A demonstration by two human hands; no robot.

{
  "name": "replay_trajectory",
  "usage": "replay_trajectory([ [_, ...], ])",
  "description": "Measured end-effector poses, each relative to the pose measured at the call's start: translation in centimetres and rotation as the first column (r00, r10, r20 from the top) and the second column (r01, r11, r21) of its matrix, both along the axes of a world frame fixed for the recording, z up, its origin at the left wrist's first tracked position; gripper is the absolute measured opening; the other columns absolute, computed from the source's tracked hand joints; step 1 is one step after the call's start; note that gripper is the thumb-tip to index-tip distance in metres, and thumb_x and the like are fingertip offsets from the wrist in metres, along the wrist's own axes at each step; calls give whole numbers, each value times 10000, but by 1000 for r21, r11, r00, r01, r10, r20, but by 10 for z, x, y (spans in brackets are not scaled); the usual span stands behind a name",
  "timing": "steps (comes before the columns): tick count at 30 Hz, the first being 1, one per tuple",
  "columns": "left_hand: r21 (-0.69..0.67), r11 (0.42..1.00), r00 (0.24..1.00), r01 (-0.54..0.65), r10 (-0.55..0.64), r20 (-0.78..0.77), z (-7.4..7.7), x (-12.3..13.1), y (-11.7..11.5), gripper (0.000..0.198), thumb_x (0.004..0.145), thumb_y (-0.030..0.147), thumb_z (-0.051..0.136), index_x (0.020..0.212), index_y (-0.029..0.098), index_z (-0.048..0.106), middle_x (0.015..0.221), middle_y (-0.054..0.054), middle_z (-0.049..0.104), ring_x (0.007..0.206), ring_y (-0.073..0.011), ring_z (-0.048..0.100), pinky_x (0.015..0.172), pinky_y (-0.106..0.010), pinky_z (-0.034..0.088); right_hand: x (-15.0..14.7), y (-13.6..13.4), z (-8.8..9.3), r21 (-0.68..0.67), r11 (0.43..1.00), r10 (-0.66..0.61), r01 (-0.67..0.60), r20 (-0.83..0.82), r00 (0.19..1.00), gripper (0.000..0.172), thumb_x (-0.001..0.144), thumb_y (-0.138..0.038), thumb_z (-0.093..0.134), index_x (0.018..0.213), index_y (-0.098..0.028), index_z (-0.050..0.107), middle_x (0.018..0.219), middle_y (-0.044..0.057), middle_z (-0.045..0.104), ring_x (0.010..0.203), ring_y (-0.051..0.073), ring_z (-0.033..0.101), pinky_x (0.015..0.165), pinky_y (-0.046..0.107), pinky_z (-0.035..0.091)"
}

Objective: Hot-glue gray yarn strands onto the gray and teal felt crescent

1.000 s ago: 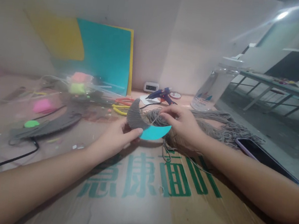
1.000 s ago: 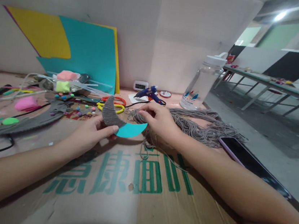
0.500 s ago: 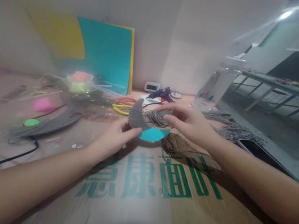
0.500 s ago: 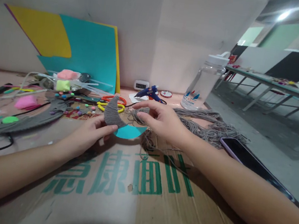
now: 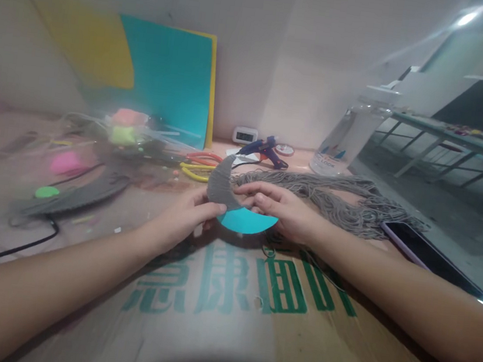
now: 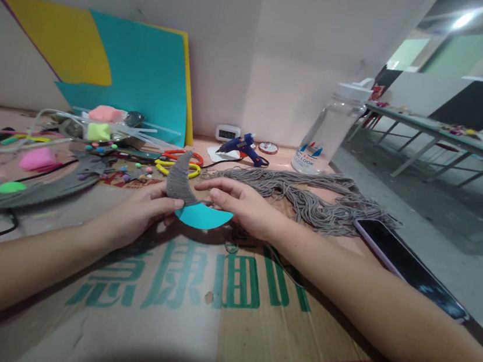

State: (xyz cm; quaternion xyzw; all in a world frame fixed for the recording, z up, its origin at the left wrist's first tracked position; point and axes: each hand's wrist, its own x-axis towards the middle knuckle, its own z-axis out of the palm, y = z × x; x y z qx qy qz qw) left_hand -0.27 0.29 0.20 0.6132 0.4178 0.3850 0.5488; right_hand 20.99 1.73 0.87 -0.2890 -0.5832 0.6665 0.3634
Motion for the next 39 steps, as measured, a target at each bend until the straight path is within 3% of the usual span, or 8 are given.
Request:
replay_trajectory([
  [10,-22,999,994,23,-26,-106,-3,-2,0,164,764,348,587,713,200,538,484,54,474,396,-99,418,381,-208,288,-2,2,-1,132,982,-160,132,231,960,244,666,-347,794,728,-162,648,660,-31,613,587,91,534,574,228,432],
  [15,3,997,993,72,-71,-99,-3,-3,0,156,782,351,606,767,202,564,499,55,483,416,-98,427,388,-202,302,-3,1,-3,114,982,-174,151,225,959,234,671,-335,788,737,-165,642,652,-38,605,574,85,520,564,222,419],
  [21,72,993,995,95,-94,-17,0,0,-3,268,791,388,660,990,209,644,548,54,508,419,-83,398,408,-206,316,2,5,-5,-38,999,-27,30,81,996,308,676,-396,804,827,-168,662,729,-19,641,625,91,574,588,218,458],
  [26,74,997,1000,18,-17,-12,3,1,-6,183,740,313,695,880,203,653,628,18,615,493,-109,526,463,-209,397,4,6,-5,-39,999,20,-17,71,997,397,800,-494,677,1025,-168,648,712,0,649,571,117,587,507,232,452],
  [29,111,994,999,-11,15,-33,5,-1,-7,285,650,235,752,923,213,673,753,2,691,584,-134,606,552,-226,469,3,5,-4,-18,1000,21,-19,149,989,410,815,-531,643,984,-157,653,644,-2,637,520,112,555,467,222,416],
  [33,140,990,1000,10,-7,-22,4,-2,-4,429,639,264,768,1050,200,662,917,-41,724,773,-191,669,664,-255,512,2,4,-5,-18,999,-30,35,198,980,365,723,-491,745,776,-152,619,542,-52,537,446,66,437,427,192,307],
  [36,127,992,998,10,-17,53,2,-2,0,596,669,280,745,1230,187,565,973,-60,718,778,-193,668,649,-260,514,0,4,-9,-10,993,-119,121,137,983,393,665,-487,786,729,-153,588,572,-52,527,467,55,415,440,189,284],
  [39,217,976,999,-1,10,-40,-2,-1,1,460,735,297,699,1169,173,610,916,-53,708,762,-185,648,675,-265,513,-2,4,-11,10,973,-229,229,100,968,402,661,-494,784,719,-161,565,569,-57,502,465,54,396,437,192,270],
])
